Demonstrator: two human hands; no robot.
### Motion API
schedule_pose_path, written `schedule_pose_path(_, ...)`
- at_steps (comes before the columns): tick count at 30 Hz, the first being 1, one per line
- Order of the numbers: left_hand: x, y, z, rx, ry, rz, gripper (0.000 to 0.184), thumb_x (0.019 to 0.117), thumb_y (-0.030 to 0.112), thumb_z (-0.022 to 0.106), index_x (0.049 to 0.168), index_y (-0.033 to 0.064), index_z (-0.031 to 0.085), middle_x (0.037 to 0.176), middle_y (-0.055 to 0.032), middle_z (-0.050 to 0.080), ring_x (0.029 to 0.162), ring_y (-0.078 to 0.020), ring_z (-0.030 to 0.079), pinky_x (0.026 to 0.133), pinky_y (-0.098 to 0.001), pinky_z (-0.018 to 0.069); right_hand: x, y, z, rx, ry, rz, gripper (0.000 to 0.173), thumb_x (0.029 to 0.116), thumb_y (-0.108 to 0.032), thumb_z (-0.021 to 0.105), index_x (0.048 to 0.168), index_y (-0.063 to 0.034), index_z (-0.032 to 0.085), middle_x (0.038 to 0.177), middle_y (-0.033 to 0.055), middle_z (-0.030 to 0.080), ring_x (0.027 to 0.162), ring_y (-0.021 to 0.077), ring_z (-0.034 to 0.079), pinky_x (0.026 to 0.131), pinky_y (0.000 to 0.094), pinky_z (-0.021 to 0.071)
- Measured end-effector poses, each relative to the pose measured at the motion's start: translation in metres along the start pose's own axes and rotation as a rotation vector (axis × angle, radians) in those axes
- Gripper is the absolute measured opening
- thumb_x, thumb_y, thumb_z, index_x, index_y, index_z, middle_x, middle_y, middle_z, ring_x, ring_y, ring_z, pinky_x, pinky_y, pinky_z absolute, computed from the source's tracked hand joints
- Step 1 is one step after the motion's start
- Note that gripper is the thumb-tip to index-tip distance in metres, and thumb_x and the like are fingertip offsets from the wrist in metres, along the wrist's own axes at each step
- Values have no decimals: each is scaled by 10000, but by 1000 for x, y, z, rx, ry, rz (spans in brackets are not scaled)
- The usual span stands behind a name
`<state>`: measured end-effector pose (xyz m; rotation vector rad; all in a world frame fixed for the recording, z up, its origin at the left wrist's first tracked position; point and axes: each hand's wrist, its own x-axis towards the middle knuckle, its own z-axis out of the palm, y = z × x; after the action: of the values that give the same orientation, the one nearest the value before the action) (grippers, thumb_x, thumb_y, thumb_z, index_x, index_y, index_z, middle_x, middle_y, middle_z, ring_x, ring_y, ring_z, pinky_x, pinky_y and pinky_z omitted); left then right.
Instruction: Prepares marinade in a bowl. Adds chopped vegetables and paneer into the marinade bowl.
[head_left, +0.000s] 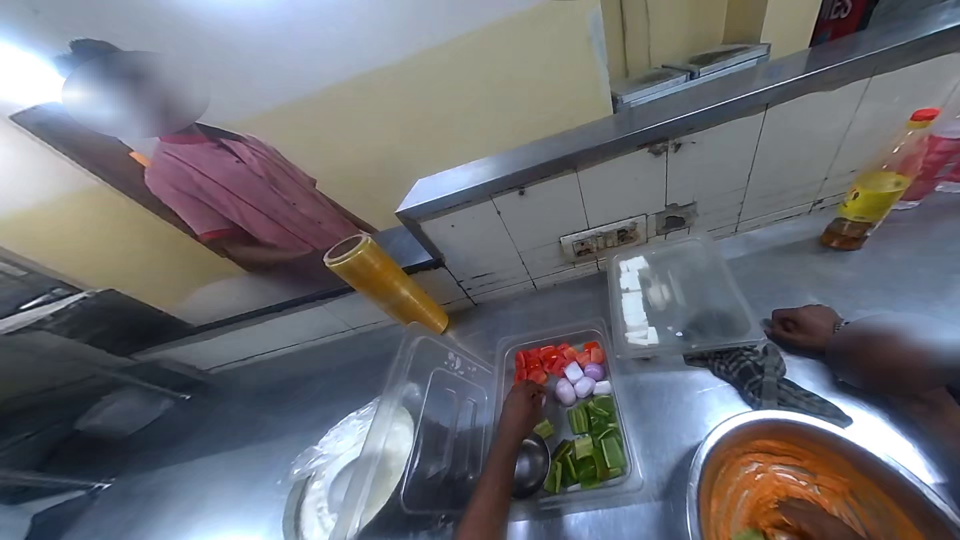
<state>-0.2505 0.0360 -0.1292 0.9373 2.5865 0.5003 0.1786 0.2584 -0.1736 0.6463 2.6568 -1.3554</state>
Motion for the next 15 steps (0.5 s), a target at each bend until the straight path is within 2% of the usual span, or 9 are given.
schedule_pose_path(4, -2, -6, -1, -28, 4, 17, 284, 1015, 38, 497, 1207, -9, 701, 1289, -196, 646, 1211, -300, 617, 1079, -417, 462, 1, 1, 1, 11, 7, -8, 271, 984, -93, 602, 1077, 146, 689, 1154, 340, 666, 1161, 486, 622, 1027, 607, 456)
schedule_pose_path(9, -1, -7, -6, -74, -65, -9, 282, 1014, 56, 533, 1249, -1, 680, 1339, -190, 618, 1239, -284, 603, 1092, -406, 460, 0, -1, 0, 7, 0, -2, 256, 981, -88, 614, 1057, 144, 692, 1141, 336, 671, 1149, 484, 627, 1021, 608, 458)
schedule_pose_path(15, 0, -5, -6, -78, -58, -12, 261, 982, 46, 573, 1208, -8, 693, 1315, -198, 619, 1188, -277, 626, 1053, -390, 490, 0, 0, -1, 1, 5, -12, 246, 977, -82, 607, 1036, 142, 689, 1111, 334, 670, 1129, 481, 630, 1006, 608, 462)
